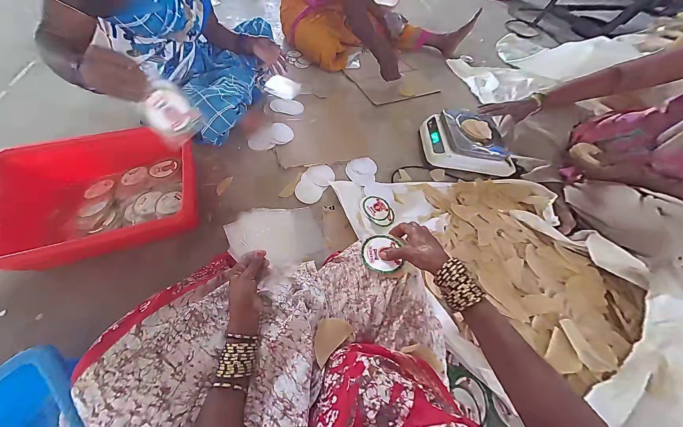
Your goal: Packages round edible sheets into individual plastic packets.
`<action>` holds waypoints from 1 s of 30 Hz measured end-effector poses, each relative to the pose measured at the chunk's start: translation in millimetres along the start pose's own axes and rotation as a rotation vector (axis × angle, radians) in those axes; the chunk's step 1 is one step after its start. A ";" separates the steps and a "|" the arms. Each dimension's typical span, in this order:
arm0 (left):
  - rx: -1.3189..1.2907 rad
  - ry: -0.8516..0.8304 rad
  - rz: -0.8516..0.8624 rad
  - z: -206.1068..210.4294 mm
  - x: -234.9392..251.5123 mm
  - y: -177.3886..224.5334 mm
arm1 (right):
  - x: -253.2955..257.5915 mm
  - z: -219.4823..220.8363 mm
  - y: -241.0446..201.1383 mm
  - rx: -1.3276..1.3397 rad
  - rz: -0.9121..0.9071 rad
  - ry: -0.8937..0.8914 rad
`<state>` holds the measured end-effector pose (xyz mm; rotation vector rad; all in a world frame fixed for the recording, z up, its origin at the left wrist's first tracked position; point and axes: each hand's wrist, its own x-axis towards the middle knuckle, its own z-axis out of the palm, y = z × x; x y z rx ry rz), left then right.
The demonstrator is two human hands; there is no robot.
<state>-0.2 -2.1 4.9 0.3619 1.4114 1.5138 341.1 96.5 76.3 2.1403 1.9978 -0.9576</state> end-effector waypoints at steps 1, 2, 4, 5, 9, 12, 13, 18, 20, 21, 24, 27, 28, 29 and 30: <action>-0.001 -0.009 0.003 0.3 0.1 -0.4 | -1.4 -2.2 -4.8 -0.018 0.002 -0.013; -0.002 -0.015 0.005 -0.2 -0.3 -0.5 | -2.2 -2.5 -7.8 -0.017 -0.008 -0.025; -0.015 -0.012 0.009 -0.9 -0.7 0.0 | -1.9 0.2 -8.1 0.072 -0.059 -0.024; -0.025 -0.007 0.010 -1.3 -0.6 0.1 | -3.2 1.6 -7.6 0.169 -0.099 -0.023; -0.040 -0.003 0.017 -3.0 -0.5 -2.0 | -33.1 6.9 -3.8 0.616 -0.280 0.094; -0.032 -0.001 0.013 -3.1 -2.6 -1.2 | -74.7 13.8 9.1 0.743 -0.469 0.457; -0.031 0.000 0.009 -2.1 -3.1 -0.4 | -84.1 20.2 17.7 0.816 -0.523 0.552; 0.006 -0.017 0.005 5.2 -5.5 1.7 | -93.6 49.6 49.9 0.645 -0.478 0.610; 0.011 -0.018 0.008 3.0 -6.7 -0.3 | -92.9 52.3 51.0 0.525 -0.419 0.585; 0.013 -0.023 0.019 1.8 -6.9 -0.2 | -93.2 50.9 48.7 0.565 -0.431 0.586; 0.029 -0.046 0.103 -4.2 -5.3 -3.5 | -95.9 50.7 44.2 0.884 -0.532 0.608; 0.083 -0.099 0.261 -4.5 -9.4 -4.8 | -93.4 55.9 53.6 0.747 -0.440 0.626; 0.100 -0.118 0.328 -4.8 -12.6 -3.3 | -93.4 57.2 54.1 0.647 -0.383 0.612; 0.109 -0.130 0.382 -3.8 -17.8 -0.1 | -94.1 56.2 51.6 0.590 -0.353 0.599; 0.119 -0.121 0.419 -1.8 -26.1 3.5 | -95.8 53.8 48.0 0.556 -0.348 0.598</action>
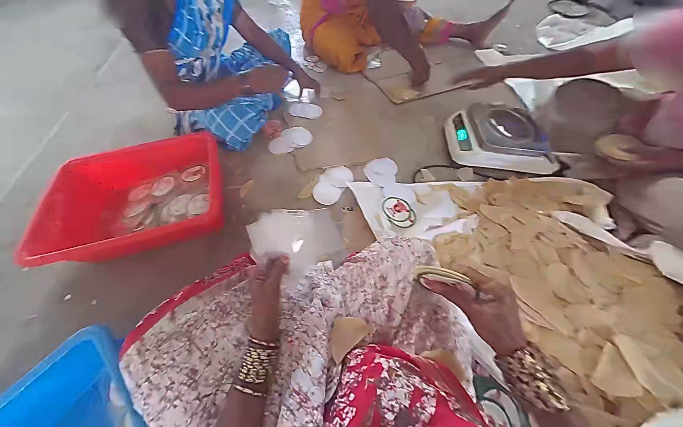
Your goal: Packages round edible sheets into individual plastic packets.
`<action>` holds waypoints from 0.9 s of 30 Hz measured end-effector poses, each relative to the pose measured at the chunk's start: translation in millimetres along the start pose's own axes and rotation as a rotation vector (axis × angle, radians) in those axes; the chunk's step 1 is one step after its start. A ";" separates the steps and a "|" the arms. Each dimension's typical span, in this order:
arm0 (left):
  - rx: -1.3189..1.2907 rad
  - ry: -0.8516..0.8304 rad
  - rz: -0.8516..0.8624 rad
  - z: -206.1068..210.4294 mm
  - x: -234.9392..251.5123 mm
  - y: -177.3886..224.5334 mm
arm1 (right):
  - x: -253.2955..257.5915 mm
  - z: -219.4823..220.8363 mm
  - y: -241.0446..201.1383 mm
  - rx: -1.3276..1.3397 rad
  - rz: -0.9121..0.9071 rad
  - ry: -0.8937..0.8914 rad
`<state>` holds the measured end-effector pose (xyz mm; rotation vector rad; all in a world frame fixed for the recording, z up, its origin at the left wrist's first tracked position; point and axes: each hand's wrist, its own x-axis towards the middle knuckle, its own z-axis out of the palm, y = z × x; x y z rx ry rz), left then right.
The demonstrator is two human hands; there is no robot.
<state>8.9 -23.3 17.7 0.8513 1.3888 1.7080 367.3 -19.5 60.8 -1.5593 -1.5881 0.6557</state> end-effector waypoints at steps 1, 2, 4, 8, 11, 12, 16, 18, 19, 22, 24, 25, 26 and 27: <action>0.015 0.016 0.035 1.6 -7.4 6.0 | -0.4 0.2 -3.8 -0.012 -0.012 0.005; 0.032 0.026 0.078 2.7 -14.8 11.3 | -0.8 0.8 -4.0 -0.012 -0.028 0.007; 0.056 -0.009 0.200 3.2 -29.9 21.0 | 0.5 0.6 4.6 -0.024 -0.066 -0.039; 0.130 -0.183 0.432 3.0 -50.9 43.0 | 3.0 -1.8 5.5 -0.057 -0.026 -0.064; 0.219 -0.257 0.514 5.0 -59.3 55.0 | 4.1 -5.3 -25.2 0.208 -0.002 -0.016; 0.238 -0.282 0.518 6.0 -62.6 58.5 | 3.6 -7.7 -43.4 0.331 -0.021 -0.021; 0.313 -0.362 0.561 12.6 -72.5 67.6 | 7.3 -21.5 -114.3 0.600 -0.324 -0.261; 0.334 -0.398 0.591 16.5 -76.5 69.6 | 10.9 -17.6 -143.4 0.675 -0.487 -0.406; 0.341 -0.414 0.606 18.1 -78.5 70.3 | 10.2 -12.6 -155.3 0.704 -0.536 -0.468; 0.342 -0.446 0.648 21.2 -84.2 72.9 | 5.1 10.0 -168.4 0.708 -0.614 -0.553; 0.331 -0.449 0.637 21.0 -88.5 74.1 | 1.1 25.5 -164.5 0.661 -0.617 -0.536; 0.317 -0.448 0.620 20.7 -90.6 74.3 | -0.4 30.9 -162.0 0.635 -0.609 -0.526; 0.293 -0.451 0.594 19.9 -93.4 73.8 | -1.7 34.7 -159.6 0.614 -0.593 -0.521; 0.256 -0.455 0.560 19.8 -96.2 73.3 | -3.0 37.0 -157.6 0.610 -0.561 -0.519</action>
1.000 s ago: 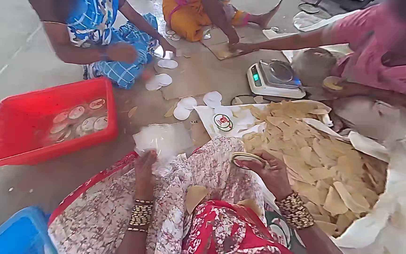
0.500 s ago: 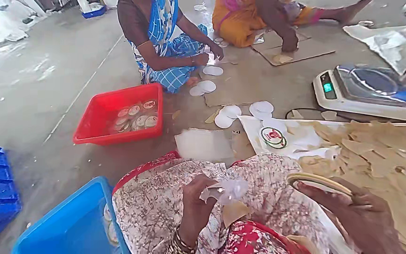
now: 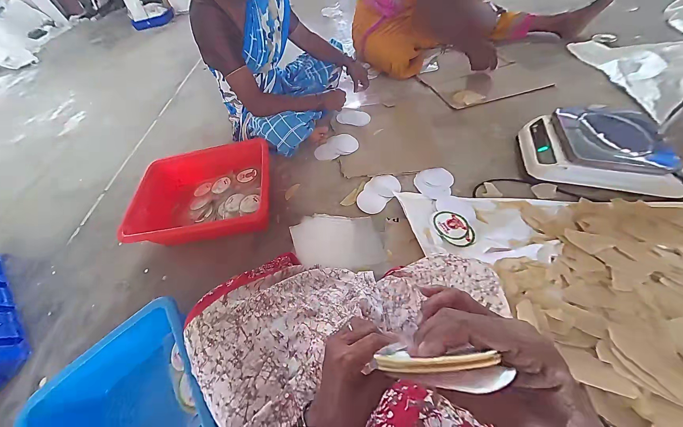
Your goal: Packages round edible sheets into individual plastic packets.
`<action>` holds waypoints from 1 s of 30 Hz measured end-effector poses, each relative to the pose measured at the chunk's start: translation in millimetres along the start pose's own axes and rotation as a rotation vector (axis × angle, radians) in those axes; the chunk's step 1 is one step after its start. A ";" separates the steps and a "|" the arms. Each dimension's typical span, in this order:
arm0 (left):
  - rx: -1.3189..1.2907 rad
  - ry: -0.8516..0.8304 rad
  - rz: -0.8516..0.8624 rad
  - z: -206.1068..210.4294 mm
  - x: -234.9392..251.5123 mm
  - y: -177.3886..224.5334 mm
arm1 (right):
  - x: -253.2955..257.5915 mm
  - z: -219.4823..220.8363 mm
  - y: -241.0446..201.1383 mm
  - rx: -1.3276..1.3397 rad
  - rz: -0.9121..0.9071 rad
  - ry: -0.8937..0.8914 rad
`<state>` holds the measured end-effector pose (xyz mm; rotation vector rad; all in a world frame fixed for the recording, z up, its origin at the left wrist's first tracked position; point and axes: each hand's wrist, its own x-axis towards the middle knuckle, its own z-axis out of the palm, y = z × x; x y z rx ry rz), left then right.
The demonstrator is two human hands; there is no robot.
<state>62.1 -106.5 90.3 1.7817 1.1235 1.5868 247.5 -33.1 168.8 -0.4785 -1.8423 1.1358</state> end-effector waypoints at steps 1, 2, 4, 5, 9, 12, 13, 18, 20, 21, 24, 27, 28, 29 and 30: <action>-0.053 -0.001 -0.028 1.0 -1.6 1.6 | -1.4 1.6 1.7 0.010 0.035 0.020; -0.109 -0.010 -0.059 1.7 -2.3 3.9 | -2.9 3.0 3.0 0.040 0.080 0.041; -0.254 -0.040 -0.141 2.9 -4.3 8.8 | -5.8 6.0 6.2 0.104 0.171 0.071; -0.351 -0.056 -0.194 3.4 -5.9 10.9 | -6.5 7.2 8.6 0.125 0.199 0.074; -0.763 -0.034 -0.487 6.0 -11.3 19.7 | -18.7 7.4 24.6 -0.001 0.178 0.086; -0.894 -0.031 -0.626 4.2 -14.9 21.5 | -31.9 1.1 34.1 -0.345 0.094 -0.020; -0.922 -0.041 -0.657 3.7 -17.3 21.1 | -35.7 -2.7 36.4 -0.426 0.073 -0.081; -1.013 -0.044 -0.682 6.3 -25.3 19.5 | -50.7 -5.9 31.4 -0.240 0.160 -0.135; -0.997 -0.010 -0.659 6.9 -21.8 20.6 | -54.4 2.9 28.0 -0.180 0.178 -0.038; -0.982 -0.004 -0.654 6.6 -20.5 21.8 | -55.5 5.9 26.2 -0.158 0.175 -0.011; -0.926 -0.046 -0.674 4.7 -23.4 23.2 | -57.7 4.7 21.7 -0.142 0.174 -0.148; -0.905 -0.122 -0.665 4.3 -29.7 22.4 | -61.4 1.4 22.8 -0.052 0.198 -0.359; -0.896 -0.116 -0.669 4.5 -30.1 23.4 | -63.0 0.4 22.7 -0.033 0.222 -0.377; -0.896 -0.093 -0.670 4.6 -30.9 24.4 | -65.6 0.3 21.6 -0.020 0.252 -0.361; -0.892 -0.068 -0.658 3.7 -30.8 24.6 | -68.5 1.2 20.0 -0.007 0.284 -0.307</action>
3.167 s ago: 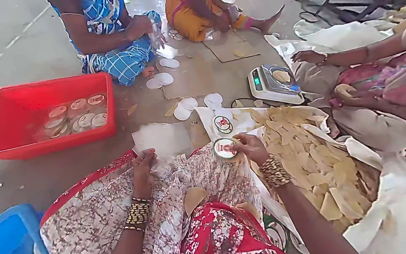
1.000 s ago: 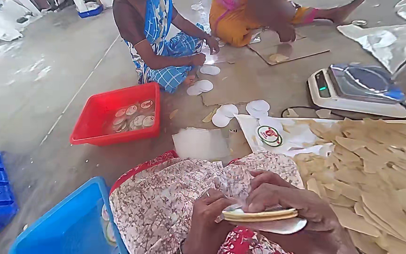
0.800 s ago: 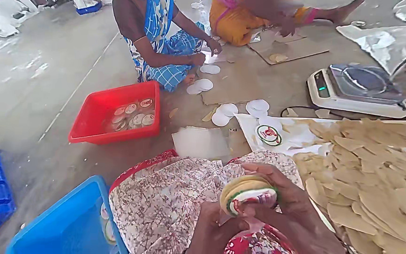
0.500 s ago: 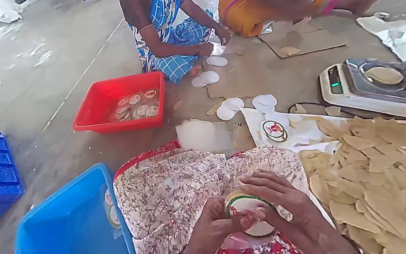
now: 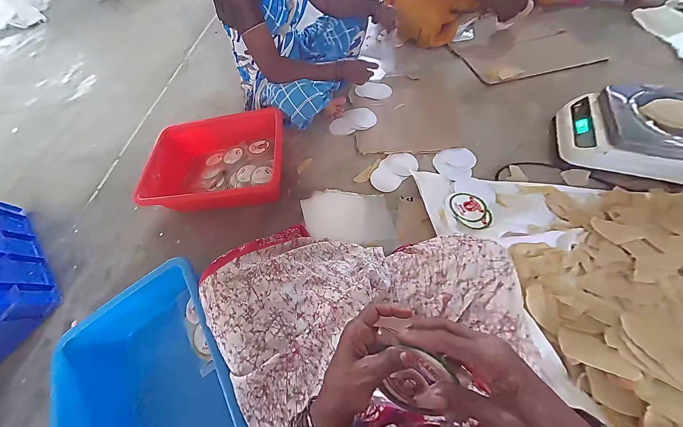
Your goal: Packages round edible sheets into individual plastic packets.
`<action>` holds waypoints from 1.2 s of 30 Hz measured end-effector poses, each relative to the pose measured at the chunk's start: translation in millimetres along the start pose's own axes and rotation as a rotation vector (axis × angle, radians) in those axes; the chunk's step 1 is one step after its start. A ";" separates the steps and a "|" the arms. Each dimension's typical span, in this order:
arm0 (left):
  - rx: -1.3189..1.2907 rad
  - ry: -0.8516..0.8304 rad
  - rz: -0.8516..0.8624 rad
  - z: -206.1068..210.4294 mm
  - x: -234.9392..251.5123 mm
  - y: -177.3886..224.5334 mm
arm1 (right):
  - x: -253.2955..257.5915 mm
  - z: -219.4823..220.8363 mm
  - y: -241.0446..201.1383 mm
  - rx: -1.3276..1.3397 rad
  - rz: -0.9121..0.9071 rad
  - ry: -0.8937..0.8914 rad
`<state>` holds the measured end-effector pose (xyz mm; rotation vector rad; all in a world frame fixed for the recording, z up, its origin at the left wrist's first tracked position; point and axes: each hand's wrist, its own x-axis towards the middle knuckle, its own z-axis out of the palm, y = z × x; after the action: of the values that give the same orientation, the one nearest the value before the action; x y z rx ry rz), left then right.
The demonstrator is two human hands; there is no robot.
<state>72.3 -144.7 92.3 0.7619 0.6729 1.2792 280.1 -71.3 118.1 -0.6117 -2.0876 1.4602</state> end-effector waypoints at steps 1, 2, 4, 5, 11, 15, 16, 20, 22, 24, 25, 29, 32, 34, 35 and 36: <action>0.005 0.015 0.030 -0.5 0.3 1.8 | -2.2 1.9 -1.5 0.034 0.028 0.077; 0.017 0.026 0.065 -0.9 0.6 4.1 | -4.4 3.5 -2.5 0.069 0.051 0.167; 0.072 0.052 0.118 -1.7 0.8 8.9 | -7.1 4.0 -5.0 0.092 0.075 0.318; 0.099 0.046 0.134 -3.0 0.6 10.7 | -7.8 2.7 -6.0 0.094 0.073 0.349; 0.366 -0.013 0.298 -4.0 -4.6 13.5 | 3.8 -1.8 -15.7 -0.173 -0.086 0.288; 0.468 0.030 0.339 4.1 -5.7 15.4 | 16.6 15.3 -14.5 -0.444 -0.161 0.250; 0.476 0.040 0.348 5.5 -5.0 15.1 | 18.8 19.2 -12.1 -0.476 -0.185 0.264; 0.422 -0.031 0.308 2.6 -6.2 10.9 | 20.6 18.4 -12.0 -0.407 -0.179 0.315; 0.442 -0.037 0.275 -1.7 -8.8 2.9 | 18.6 14.2 -9.2 -0.350 -0.146 0.319; 0.493 0.000 0.270 -8.5 -10.9 -8.3 | 16.5 14.0 -0.5 -0.323 -0.109 0.307; 0.495 0.023 0.272 -11.1 -11.5 -11.9 | 15.3 15.2 4.0 -0.344 -0.080 0.285; 0.434 0.117 0.293 -11.6 -9.5 -15.7 | 12.2 23.2 19.1 -0.433 -0.012 0.252; 0.669 0.190 0.393 -15.5 -9.9 -19.5 | 14.5 23.5 23.4 -0.332 0.070 0.301; 0.948 0.282 0.503 -20.0 -11.1 -19.6 | 16.7 22.4 27.9 -0.312 0.080 0.299; 1.057 0.292 0.549 -23.5 -10.8 -17.4 | 17.4 22.3 30.1 -0.297 0.076 0.290; 1.135 0.288 0.569 -27.0 -10.7 -14.6 | 17.6 22.6 32.1 -0.267 0.071 0.279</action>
<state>57.4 -153.7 65.0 1.8009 1.5370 1.4814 254.4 -66.2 83.9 -0.9425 -2.0670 1.0666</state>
